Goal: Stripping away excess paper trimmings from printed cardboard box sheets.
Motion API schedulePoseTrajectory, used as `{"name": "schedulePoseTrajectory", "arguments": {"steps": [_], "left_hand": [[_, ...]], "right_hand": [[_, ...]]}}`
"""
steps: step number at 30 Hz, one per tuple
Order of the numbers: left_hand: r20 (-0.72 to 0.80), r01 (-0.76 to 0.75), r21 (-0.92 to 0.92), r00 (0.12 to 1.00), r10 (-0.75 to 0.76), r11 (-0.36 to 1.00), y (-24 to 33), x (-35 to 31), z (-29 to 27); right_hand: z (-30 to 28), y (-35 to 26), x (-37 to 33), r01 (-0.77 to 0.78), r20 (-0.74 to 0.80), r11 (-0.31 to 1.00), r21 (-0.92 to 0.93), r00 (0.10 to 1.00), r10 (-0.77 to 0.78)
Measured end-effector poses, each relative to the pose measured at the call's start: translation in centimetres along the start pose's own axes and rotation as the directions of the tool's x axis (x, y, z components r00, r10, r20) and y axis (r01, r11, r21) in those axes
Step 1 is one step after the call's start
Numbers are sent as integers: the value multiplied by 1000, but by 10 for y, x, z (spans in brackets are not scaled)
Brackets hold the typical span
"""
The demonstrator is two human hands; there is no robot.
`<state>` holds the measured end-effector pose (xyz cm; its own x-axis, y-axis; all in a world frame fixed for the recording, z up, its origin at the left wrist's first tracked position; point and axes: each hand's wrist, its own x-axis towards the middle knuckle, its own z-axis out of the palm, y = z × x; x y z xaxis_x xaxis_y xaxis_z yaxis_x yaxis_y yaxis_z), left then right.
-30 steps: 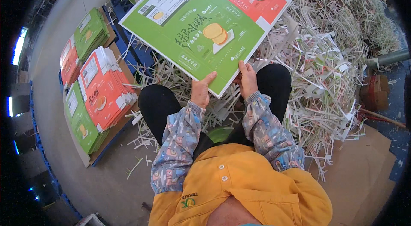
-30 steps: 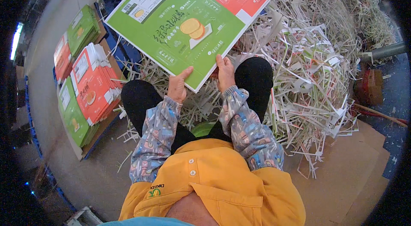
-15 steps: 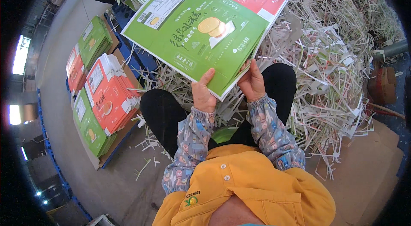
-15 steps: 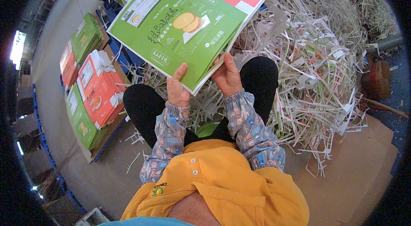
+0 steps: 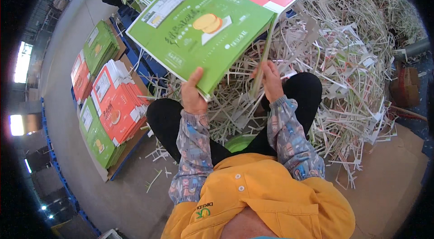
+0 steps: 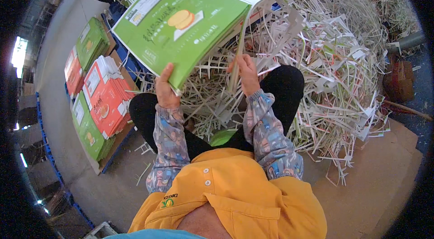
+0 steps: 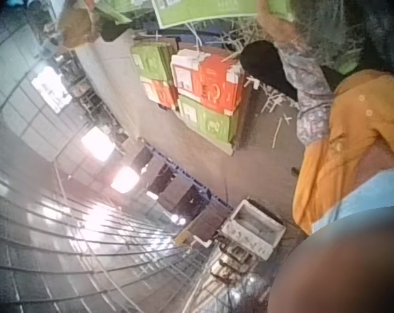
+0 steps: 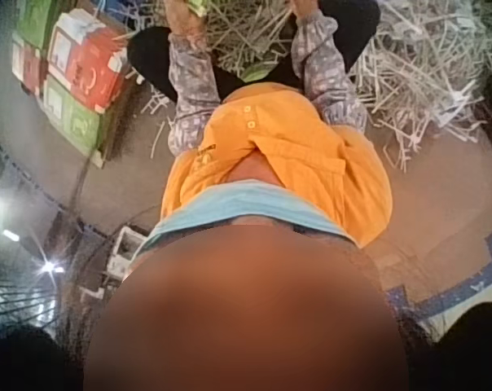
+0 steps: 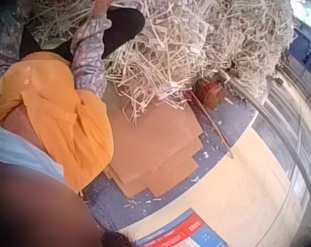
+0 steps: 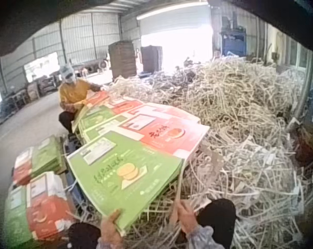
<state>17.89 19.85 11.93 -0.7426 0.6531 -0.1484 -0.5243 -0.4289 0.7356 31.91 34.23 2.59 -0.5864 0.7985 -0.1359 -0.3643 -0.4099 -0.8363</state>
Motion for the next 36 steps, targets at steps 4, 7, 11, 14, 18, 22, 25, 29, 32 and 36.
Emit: {"name": "schedulePoseTrajectory", "arguments": {"steps": [4,7,11,14,18,22,25,29,32,36], "left_hand": [[5,14,-27,1000,-14,1000,-15,-4,-5],[56,14,-46,998,-11,999,-20,-4,-11],[19,26,-62,1000,-25,998,-25,-3,-10],[-5,38,-85,999,-39,996,-17,-5,-13],[6,69,-104,998,-68,992,-14,-6,-6],[20,92,-119,996,-91,989,-17,-8,1],[-14,79,-96,997,-81,992,-18,-9,-6],[-28,112,-43,993,-114,993,-26,-13,-1],[-33,169,-36,985,-170,985,-32,-24,6],[27,283,39,959,-284,958,-38,-47,-7]], "right_hand": [[27,-34,40,-33,72,907,421,997,3],[33,-63,80,188,-173,918,348,976,-134],[3,-54,122,212,-395,948,-238,870,-294],[-2,-49,110,201,-121,972,-124,969,-216],[-56,-31,127,365,68,759,-539,917,-393],[-56,-18,120,336,49,433,-836,832,-552],[-25,-25,75,362,-82,360,-860,598,-797],[31,-19,2,-185,198,900,395,974,114],[80,-38,-16,-209,101,819,535,978,184],[63,-23,-2,-210,50,903,374,977,206]]}}
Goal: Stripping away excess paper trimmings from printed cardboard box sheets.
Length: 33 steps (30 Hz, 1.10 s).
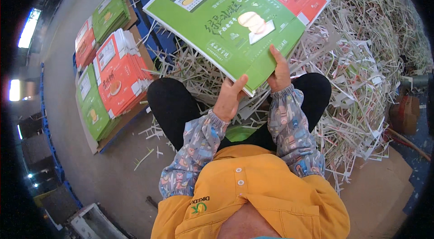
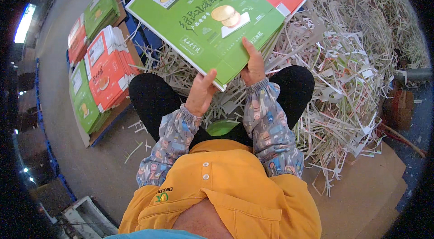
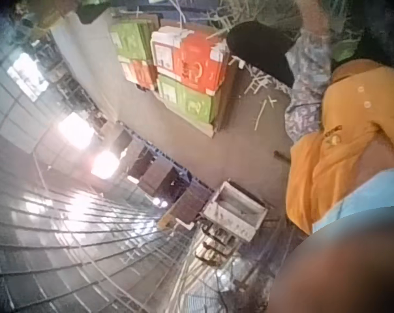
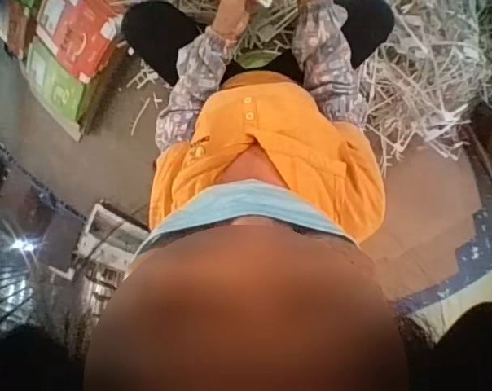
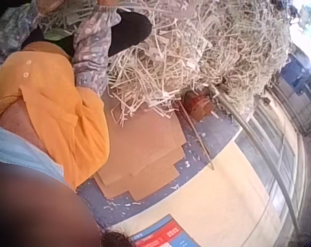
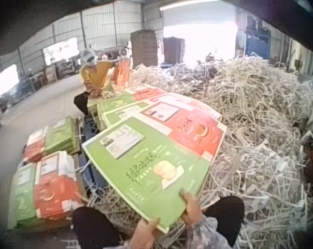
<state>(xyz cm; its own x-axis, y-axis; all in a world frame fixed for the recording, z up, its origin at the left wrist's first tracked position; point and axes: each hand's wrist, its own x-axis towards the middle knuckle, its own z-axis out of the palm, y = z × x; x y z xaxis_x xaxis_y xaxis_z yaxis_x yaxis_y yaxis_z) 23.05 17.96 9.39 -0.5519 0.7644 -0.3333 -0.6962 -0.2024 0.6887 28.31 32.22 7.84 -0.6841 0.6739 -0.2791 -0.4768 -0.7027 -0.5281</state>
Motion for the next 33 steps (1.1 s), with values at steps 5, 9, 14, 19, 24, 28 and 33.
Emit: {"name": "schedulePoseTrajectory", "arguments": {"steps": [5,9,14,19,24,28,33], "left_hand": [[164,139,276,968,-189,951,-8,-12,-16],[205,75,399,964,-168,914,-1,-13,-20],[138,117,524,966,-220,843,15,-17,-26],[95,40,923,940,-326,383,40,-33,-72],[70,-89,732,996,-56,-675,39,-43,-130],[168,-79,633,985,37,-770,42,-26,-163],[-1,-154,970,774,-634,-190,76,-2,-144]], "right_hand": [[1,-1,-3,69,-36,985,-158,996,-76],[3,-3,-3,49,-79,987,-156,995,-62],[5,1,-6,50,-104,989,-142,993,-65],[-3,-20,-2,86,-111,979,-185,988,-108],[-34,-71,11,81,-118,963,-256,986,-115],[-44,-94,1,0,-63,981,-196,998,-12],[-57,-89,1,1,-99,973,-230,995,-24]]}}
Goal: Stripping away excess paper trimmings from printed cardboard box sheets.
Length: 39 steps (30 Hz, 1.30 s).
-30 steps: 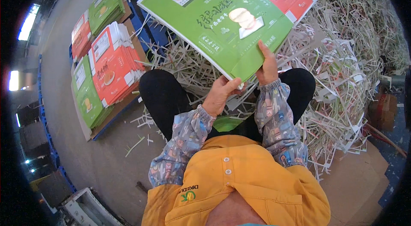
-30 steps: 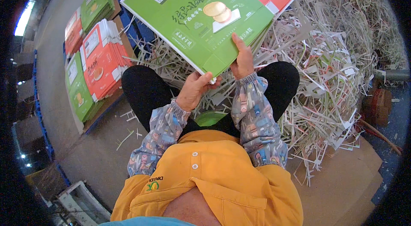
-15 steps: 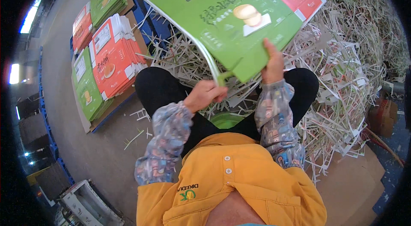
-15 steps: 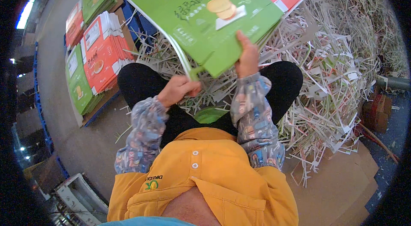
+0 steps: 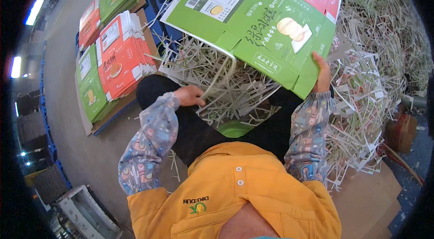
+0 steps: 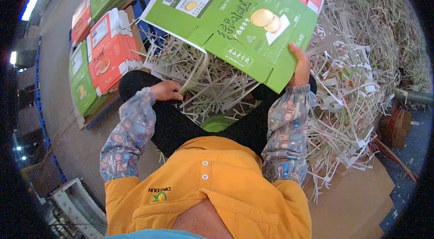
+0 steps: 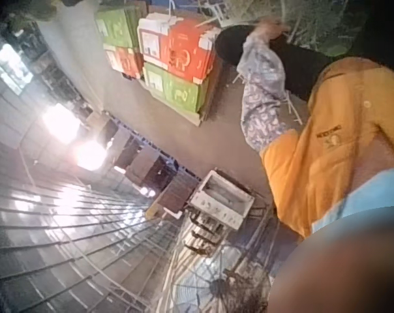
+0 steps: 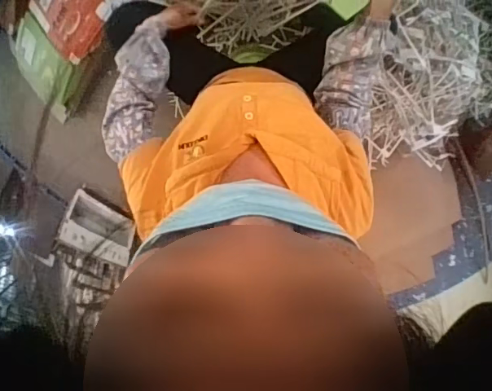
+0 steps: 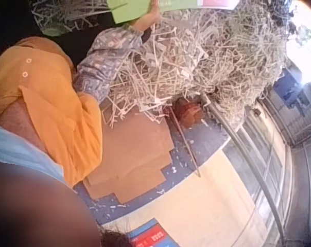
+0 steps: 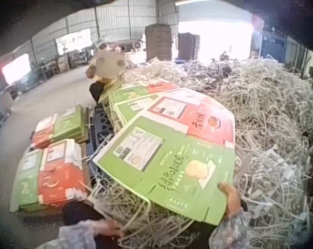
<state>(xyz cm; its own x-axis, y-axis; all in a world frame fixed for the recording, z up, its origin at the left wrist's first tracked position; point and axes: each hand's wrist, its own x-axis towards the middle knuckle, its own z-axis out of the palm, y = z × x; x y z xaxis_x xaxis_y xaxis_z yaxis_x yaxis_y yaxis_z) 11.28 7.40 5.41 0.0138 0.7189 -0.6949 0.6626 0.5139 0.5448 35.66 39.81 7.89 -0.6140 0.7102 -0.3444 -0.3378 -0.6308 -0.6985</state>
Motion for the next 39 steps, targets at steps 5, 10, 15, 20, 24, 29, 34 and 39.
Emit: {"name": "schedulePoseTrajectory", "arguments": {"steps": [5,10,15,20,24,29,34,39], "left_hand": [[-668,-580,-579,740,74,573,62,25,-32],[-727,-732,-681,675,-127,10,96,75,-14],[-711,-716,-698,696,-101,-17,102,67,-17],[-668,-650,-686,741,70,327,86,55,-32],[-604,-554,-591,785,133,586,70,43,-44],[-580,-425,-346,798,165,837,68,22,-54],[-490,199,294,871,-31,935,-43,3,-33],[-857,514,219,508,-89,829,-53,-8,-24]], "right_hand": [[-9,8,0,-38,34,996,76,999,36],[1,11,-3,-65,68,992,108,996,58],[-3,10,-2,-21,9,998,60,1000,20],[-2,2,-4,-39,21,999,37,999,38],[0,-3,-4,-84,40,994,63,996,81],[3,-8,-7,-81,17,996,35,997,80],[-12,-22,1,-80,41,995,-57,996,82],[1,-33,-3,-101,52,993,-53,993,104]]}}
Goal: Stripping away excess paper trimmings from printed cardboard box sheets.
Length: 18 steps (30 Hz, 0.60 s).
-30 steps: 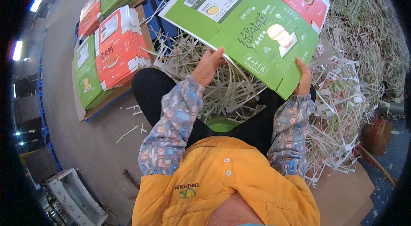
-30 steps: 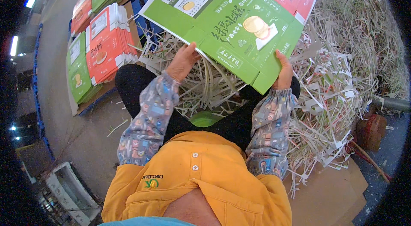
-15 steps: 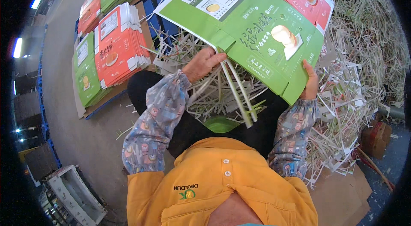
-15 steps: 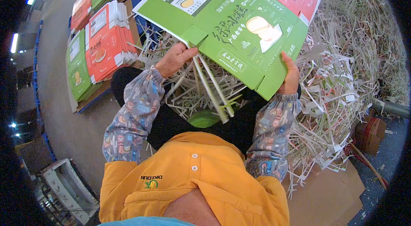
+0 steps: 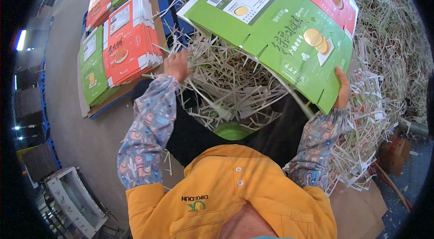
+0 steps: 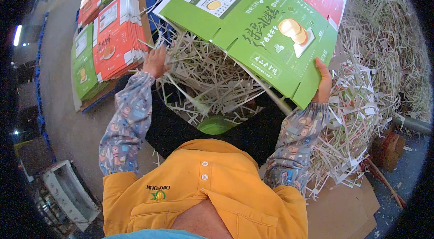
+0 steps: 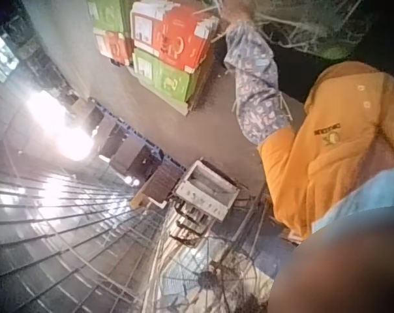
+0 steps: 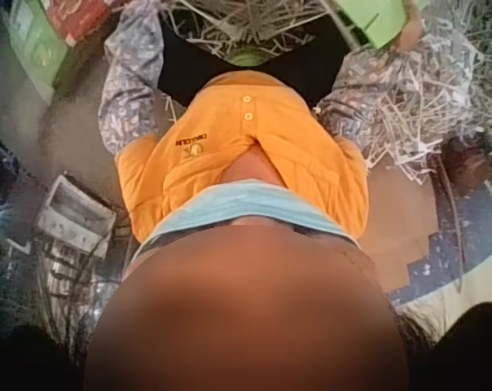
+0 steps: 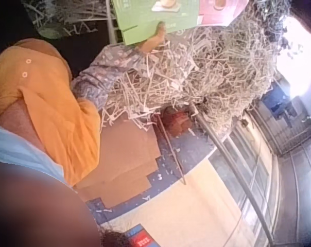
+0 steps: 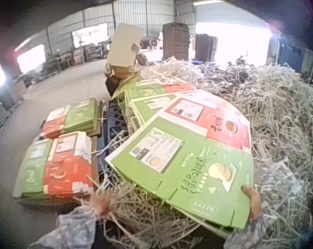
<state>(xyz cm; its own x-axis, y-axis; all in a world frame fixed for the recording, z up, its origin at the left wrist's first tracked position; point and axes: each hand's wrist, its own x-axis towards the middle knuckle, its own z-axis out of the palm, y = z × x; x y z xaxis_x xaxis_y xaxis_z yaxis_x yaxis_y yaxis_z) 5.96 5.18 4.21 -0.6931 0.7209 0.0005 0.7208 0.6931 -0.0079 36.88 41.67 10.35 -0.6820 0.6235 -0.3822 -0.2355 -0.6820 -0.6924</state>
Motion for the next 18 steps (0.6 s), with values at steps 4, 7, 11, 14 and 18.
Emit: {"name": "schedulePoseTrajectory", "arguments": {"steps": [4,7,11,14,18], "left_hand": [[-395,-127,-486,914,-88,865,86,4,-52],[132,147,-975,986,-101,167,132,0,-50],[333,327,-895,942,31,-304,170,5,-49],[318,293,-827,948,31,-479,176,10,-40],[218,214,-808,974,59,-549,176,14,-31]], "right_hand": [[-10,7,5,59,-22,997,-41,998,-60],[5,9,-4,55,2,998,-7,998,-55],[2,12,0,34,6,999,-7,999,-34],[0,12,1,53,-24,998,-45,998,-54],[0,12,2,55,-25,998,-39,998,-56]]}}
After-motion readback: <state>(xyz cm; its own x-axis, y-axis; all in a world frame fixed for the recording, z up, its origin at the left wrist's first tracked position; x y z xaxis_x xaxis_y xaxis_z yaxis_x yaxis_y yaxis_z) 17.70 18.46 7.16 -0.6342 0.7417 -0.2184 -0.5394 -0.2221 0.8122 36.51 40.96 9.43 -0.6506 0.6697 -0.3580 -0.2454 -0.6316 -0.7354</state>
